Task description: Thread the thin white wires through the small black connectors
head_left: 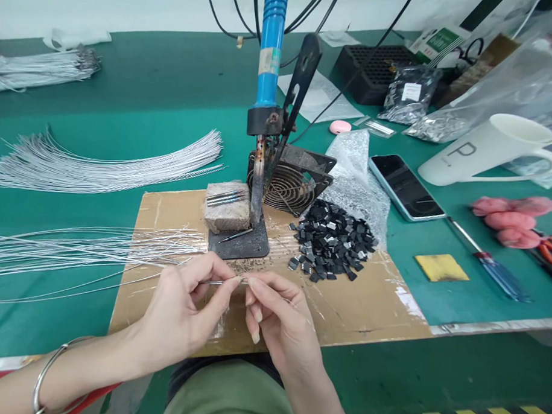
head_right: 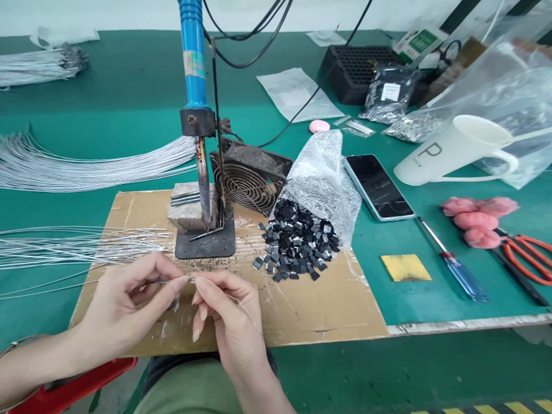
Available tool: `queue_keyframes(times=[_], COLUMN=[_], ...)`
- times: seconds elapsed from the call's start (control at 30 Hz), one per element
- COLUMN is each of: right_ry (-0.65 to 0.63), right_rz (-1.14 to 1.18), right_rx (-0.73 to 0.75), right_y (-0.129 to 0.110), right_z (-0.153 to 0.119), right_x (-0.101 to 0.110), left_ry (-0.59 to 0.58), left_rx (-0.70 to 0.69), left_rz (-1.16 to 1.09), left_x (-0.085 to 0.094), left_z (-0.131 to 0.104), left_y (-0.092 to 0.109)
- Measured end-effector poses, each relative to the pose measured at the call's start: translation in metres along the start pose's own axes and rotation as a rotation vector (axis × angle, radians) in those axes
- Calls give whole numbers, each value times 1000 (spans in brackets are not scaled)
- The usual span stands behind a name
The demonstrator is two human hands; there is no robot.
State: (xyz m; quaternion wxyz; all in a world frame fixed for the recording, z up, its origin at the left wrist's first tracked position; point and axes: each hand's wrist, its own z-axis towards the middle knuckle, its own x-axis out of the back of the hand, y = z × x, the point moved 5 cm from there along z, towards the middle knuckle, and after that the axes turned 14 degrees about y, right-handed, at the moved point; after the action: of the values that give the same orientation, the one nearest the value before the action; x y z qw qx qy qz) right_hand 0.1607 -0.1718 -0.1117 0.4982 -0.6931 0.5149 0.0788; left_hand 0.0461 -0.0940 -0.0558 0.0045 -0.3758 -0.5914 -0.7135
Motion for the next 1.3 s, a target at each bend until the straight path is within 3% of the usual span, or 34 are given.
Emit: queue_keyframes(times=[0.27,0.6,0.8,1.3], right_ry=[19,70,58,53], right_rz=[22,49,17,-77], right_rx=[9,7,102,200], right_y=[1,3,2,1], right_z=[-2,-4,-5,-6], right_x=[-2,-2,2,2], left_ry=[59,74,112,135], left_rx=[-57,54,124,-34], left_rz=[4,-164,-219,-76], left_x=[-1,-3,-1,0], left_z=[1,2,5,0], left_y=[5,0,-2,-2])
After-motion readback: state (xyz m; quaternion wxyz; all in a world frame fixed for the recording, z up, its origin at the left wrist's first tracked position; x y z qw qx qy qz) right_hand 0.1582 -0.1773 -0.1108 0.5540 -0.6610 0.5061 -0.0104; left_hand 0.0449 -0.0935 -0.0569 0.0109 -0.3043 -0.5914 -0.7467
